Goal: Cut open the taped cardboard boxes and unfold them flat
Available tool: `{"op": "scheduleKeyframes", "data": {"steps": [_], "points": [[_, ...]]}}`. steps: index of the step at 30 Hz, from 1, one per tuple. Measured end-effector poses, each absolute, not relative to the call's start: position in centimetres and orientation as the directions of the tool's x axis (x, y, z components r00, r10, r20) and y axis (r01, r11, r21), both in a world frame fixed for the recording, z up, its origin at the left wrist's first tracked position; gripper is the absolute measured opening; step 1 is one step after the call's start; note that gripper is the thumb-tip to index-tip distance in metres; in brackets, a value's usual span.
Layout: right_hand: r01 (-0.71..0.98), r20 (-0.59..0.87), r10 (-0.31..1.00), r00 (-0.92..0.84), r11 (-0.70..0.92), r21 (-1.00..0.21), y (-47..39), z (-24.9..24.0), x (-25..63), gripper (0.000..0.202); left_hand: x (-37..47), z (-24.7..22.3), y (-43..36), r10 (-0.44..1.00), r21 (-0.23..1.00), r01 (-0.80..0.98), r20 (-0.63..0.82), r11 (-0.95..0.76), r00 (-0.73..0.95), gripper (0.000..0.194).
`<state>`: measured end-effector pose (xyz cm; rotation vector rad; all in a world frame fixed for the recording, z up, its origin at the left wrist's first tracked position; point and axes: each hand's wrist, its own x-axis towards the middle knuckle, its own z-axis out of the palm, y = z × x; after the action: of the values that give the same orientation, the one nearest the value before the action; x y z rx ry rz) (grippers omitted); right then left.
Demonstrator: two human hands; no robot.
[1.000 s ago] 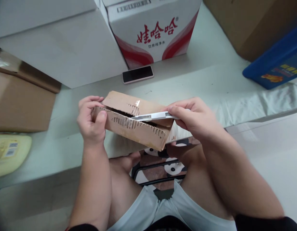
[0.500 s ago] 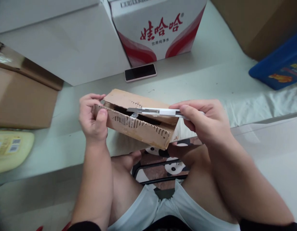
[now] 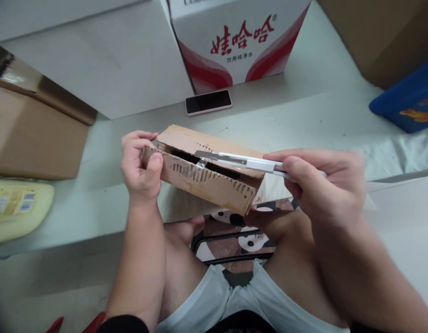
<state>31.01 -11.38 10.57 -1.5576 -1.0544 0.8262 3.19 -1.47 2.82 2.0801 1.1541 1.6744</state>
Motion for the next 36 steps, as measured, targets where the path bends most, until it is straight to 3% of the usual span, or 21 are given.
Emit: {"op": "scheduleKeyframes", "data": {"steps": [6,9,11,13,17,22,26,29,32,36], "points": [[0.194,-0.068,0.928,0.365,-0.148,-0.97,-11.5,10.0,30.9,0.014,3.2,3.1,-1.5,0.693,0.602,0.46,0.72,-0.652,0.038,0.017],[0.202,0.135,0.911,0.389,0.059,-0.978,-10.8,8.8,31.4,0.019,3.2,3.1,-1.6,0.687,0.592,0.474,0.726,-0.652,0.039,0.023],[0.293,0.282,0.865,0.415,0.166,-0.942,-9.7,7.8,32.1,0.024,3.1,3.1,-1.6,0.68,0.591,0.461,0.732,-0.662,0.037,0.024],[0.464,0.294,0.877,0.38,0.095,-0.881,-8.3,6.6,32.8,0.03,3.1,3.1,-1.6,0.678,0.594,0.454,0.734,-0.664,0.032,0.024],[0.763,0.083,0.951,0.296,-0.183,-0.62,-5.6,3.8,34.3,0.032,3.1,3.1,-1.6,0.701,0.603,0.485,0.713,-0.633,0.028,0.025],[0.884,0.05,0.969,0.243,-0.2,-0.423,-4.4,1.4,35.9,0.03,3.1,3.2,-1.7,0.702,0.608,0.457,0.711,-0.649,0.051,0.02],[0.881,0.298,0.922,0.247,-0.086,-0.465,-5.9,5.0,35.0,0.017,3.2,3.3,-1.8,0.697,0.617,0.429,0.716,-0.66,0.043,0.018],[0.831,0.497,0.846,0.191,0.13,-0.541,-8.2,9.7,31.9,0.016,3.4,3.4,-1.8,0.702,0.616,0.435,0.71,-0.656,0.052,0.022],[0.787,0.515,0.857,-0.023,0.333,-0.519,-9.9,12.9,28.1,0.017,3.5,3.5,-1.9,0.699,0.615,0.421,0.712,-0.667,0.069,0.024],[0.864,0.365,0.918,-0.152,0.303,-0.402,-10.2,13.5,25.1,0.025,3.5,3.4,-2.2,0.716,0.635,0.415,0.695,-0.651,0.059,0.025]]}}
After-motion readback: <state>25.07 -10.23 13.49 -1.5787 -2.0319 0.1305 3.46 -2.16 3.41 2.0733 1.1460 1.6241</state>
